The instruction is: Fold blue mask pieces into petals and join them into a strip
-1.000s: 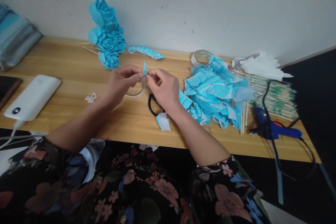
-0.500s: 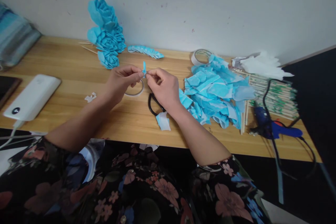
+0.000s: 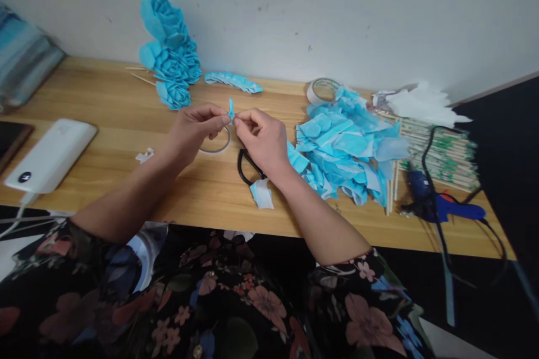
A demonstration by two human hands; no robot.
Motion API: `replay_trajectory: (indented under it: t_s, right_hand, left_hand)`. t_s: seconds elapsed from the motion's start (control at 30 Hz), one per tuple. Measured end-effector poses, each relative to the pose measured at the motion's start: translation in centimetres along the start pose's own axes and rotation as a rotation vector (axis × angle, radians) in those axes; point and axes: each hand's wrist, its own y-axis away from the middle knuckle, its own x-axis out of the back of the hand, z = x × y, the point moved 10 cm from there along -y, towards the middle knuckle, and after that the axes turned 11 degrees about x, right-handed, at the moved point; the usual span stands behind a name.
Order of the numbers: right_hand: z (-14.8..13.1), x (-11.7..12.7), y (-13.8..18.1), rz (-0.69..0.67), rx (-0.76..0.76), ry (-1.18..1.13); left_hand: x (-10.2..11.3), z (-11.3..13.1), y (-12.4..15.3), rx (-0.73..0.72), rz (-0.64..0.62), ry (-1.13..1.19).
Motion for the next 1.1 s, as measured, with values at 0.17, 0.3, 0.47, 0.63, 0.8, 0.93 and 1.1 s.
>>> replay_trajectory:
  t_s: [0.17, 0.3, 0.47, 0.63, 0.8, 0.93, 1.1]
  right_hand:
    - [-0.08, 0.00, 0.00, 0.001, 0.008, -0.005]
    - [-0.10, 0.00, -0.01, -0.004, 0.013, 0.010]
    - [-0.05, 0.03, -0.06, -0.001, 0.009, 0.019]
    - [0.02, -0.01, -0.05, 0.000, 0.008, 0.004]
    - [0.07, -0.02, -0.05, -0.011, 0.002, 0.033]
    - [-0.20, 0.14, -0.08, -0.001, 0.019, 0.031]
    - [0.15, 0.04, -0.03, -0.005, 0.009, -0.011]
  left_hand:
    - [0.08, 0.00, 0.05, 0.004, 0.003, -0.006]
    - [0.19, -0.13, -0.02, 0.018, 0.015, -0.010]
    - [0.19, -0.06, -0.04, 0.015, 0.016, -0.005]
    - [0.12, -0.04, -0.05, 0.013, 0.006, -0.003]
    - [0.15, -0.13, -0.02, 0.020, 0.011, -0.007]
    - [0.10, -0.20, -0.06, 0.019, 0.005, -0.002]
    - [0.27, -0.59, -0.26, 0.045, -0.008, 0.041]
